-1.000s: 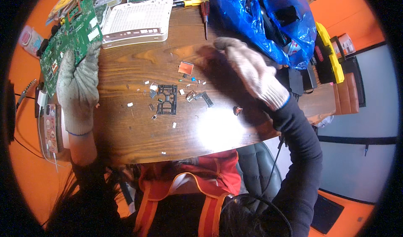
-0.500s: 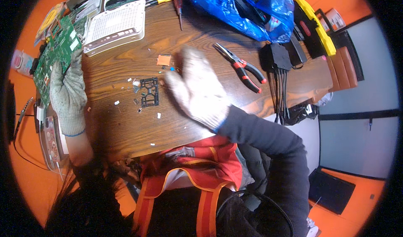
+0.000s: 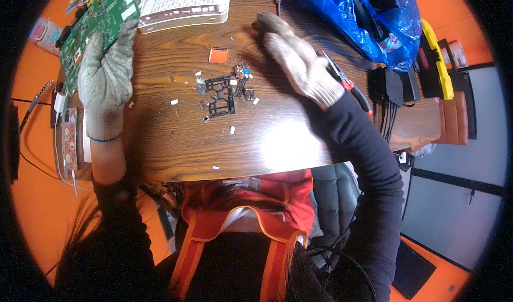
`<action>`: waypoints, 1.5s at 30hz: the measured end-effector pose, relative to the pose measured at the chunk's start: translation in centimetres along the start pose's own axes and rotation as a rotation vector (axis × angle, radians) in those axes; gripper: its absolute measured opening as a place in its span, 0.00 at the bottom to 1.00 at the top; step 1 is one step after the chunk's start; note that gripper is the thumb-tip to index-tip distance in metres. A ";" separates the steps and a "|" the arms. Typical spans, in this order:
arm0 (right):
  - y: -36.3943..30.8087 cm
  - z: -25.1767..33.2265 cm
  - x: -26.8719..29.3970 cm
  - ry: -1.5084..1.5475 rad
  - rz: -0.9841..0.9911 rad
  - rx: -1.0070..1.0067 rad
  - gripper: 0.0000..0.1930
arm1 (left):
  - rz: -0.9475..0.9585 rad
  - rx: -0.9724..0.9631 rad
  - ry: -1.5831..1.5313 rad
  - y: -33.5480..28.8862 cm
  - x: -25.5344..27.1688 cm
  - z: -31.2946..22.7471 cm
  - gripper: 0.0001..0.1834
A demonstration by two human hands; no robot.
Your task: The person disassembles electronic components on a wooden table, removing small parts from a circuit board and placing them aside. They then handle a white plastic casing and a black remote control, using a screwdriver to open the remote's battery compartment.
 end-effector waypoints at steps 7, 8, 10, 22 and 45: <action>1.4 4.1 -5.1 -0.050 0.161 0.229 0.29 | -0.150 0.053 0.168 0.3 1.4 -0.7 0.24; 1.2 4.7 -5.2 0.020 0.170 0.191 0.27 | -0.132 0.048 0.189 0.4 1.0 -0.6 0.24; 0.9 5.4 -5.9 0.283 0.257 0.106 0.25 | -0.174 0.102 0.120 0.2 0.8 0.6 0.24; -3.6 3.2 -5.5 1.004 -0.495 -0.360 0.31 | -0.357 -0.072 0.345 -0.1 -0.9 1.5 0.18; -4.7 12.9 -3.7 1.116 0.050 -0.099 0.33 | -0.295 -0.108 0.463 0.0 0.5 -0.5 0.17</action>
Point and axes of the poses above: each hand's wrist, its own y-axis towards the middle knuckle, its own x-axis out of the back of the hand, z = x × y, the point moved 10 cm from there along y, towards the middle knuckle, and after that the axes turned 2 degrees about y, right-handed, at the moved point
